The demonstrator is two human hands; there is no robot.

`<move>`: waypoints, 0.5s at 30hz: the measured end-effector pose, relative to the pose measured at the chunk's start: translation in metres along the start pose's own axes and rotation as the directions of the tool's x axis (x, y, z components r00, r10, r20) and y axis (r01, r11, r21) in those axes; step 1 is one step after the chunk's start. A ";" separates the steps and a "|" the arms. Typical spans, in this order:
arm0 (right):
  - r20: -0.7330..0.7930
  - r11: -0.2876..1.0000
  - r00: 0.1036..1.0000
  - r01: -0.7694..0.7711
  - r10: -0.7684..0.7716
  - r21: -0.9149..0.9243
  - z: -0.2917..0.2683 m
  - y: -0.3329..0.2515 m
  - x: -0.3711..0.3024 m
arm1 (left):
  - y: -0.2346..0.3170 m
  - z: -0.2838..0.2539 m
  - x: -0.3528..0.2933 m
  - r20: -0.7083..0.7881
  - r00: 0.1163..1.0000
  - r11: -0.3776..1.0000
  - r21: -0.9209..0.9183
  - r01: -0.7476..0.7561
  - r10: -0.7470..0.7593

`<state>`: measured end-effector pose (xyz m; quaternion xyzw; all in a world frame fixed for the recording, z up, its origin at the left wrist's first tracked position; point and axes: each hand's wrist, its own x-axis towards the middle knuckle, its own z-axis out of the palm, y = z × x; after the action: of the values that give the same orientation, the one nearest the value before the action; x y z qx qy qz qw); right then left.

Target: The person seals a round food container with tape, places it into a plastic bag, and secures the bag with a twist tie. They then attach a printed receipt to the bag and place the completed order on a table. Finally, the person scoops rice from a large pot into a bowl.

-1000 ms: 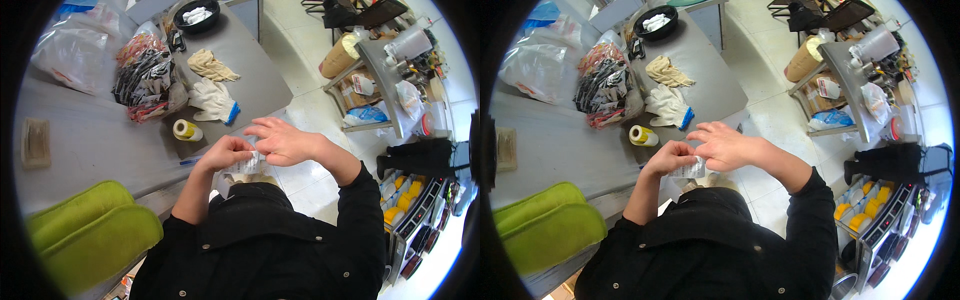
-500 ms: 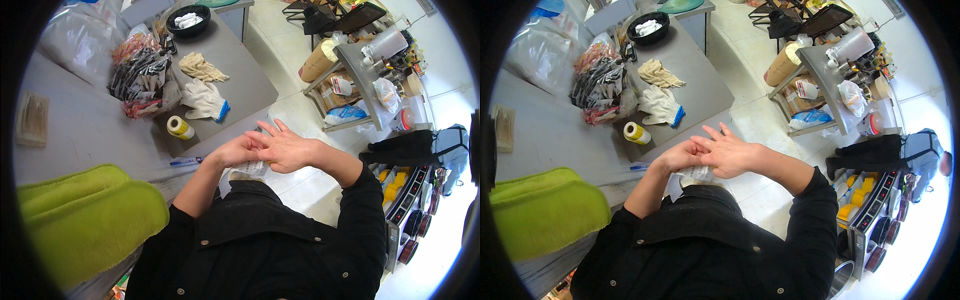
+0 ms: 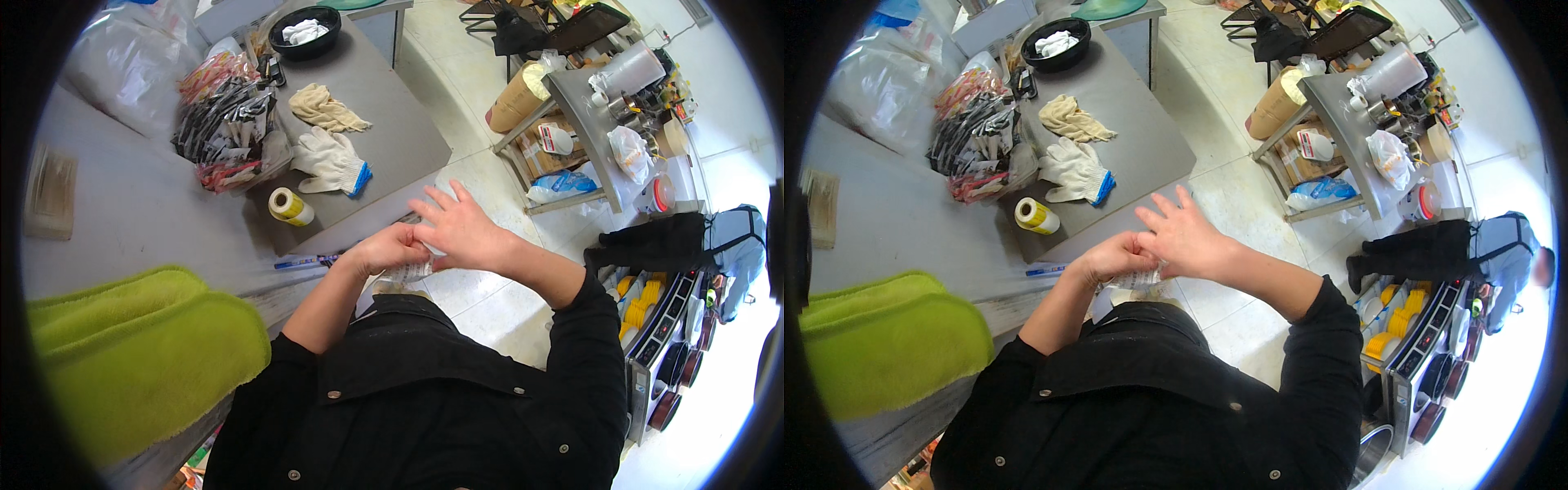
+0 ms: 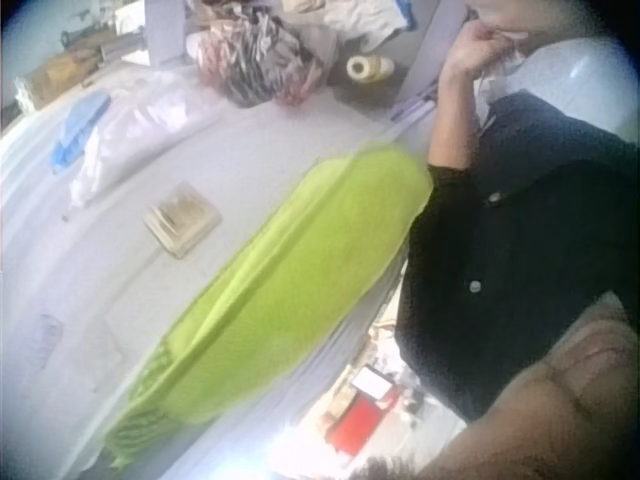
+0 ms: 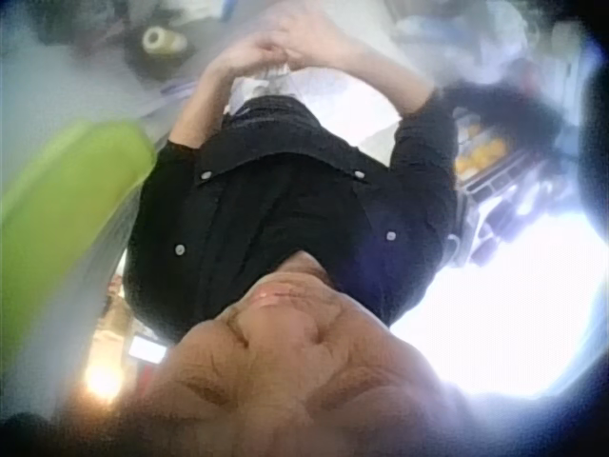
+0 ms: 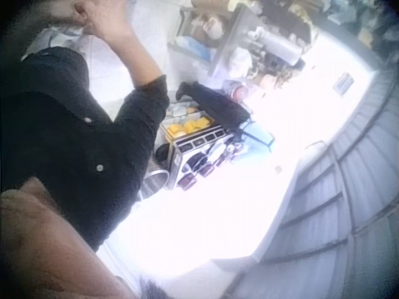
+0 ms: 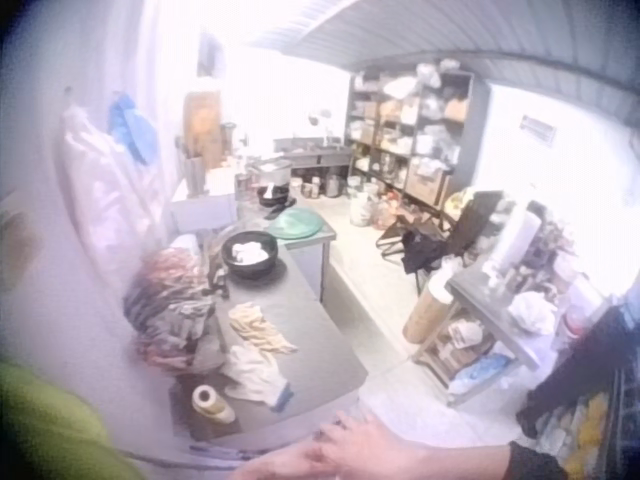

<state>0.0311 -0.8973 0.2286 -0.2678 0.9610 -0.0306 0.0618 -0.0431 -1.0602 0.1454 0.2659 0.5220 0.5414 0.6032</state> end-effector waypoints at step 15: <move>0.034 -0.128 0.372 0.231 0.927 0.965 0.087 0.026 -0.089 | 0.005 0.054 0.114 -0.244 0.934 0.868 -0.365 -0.337 0.260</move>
<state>0.1051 -0.8308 0.1487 0.2595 0.5769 -0.7482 -0.2001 -0.0105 -0.9393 0.1274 0.1624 0.4067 0.7460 0.5018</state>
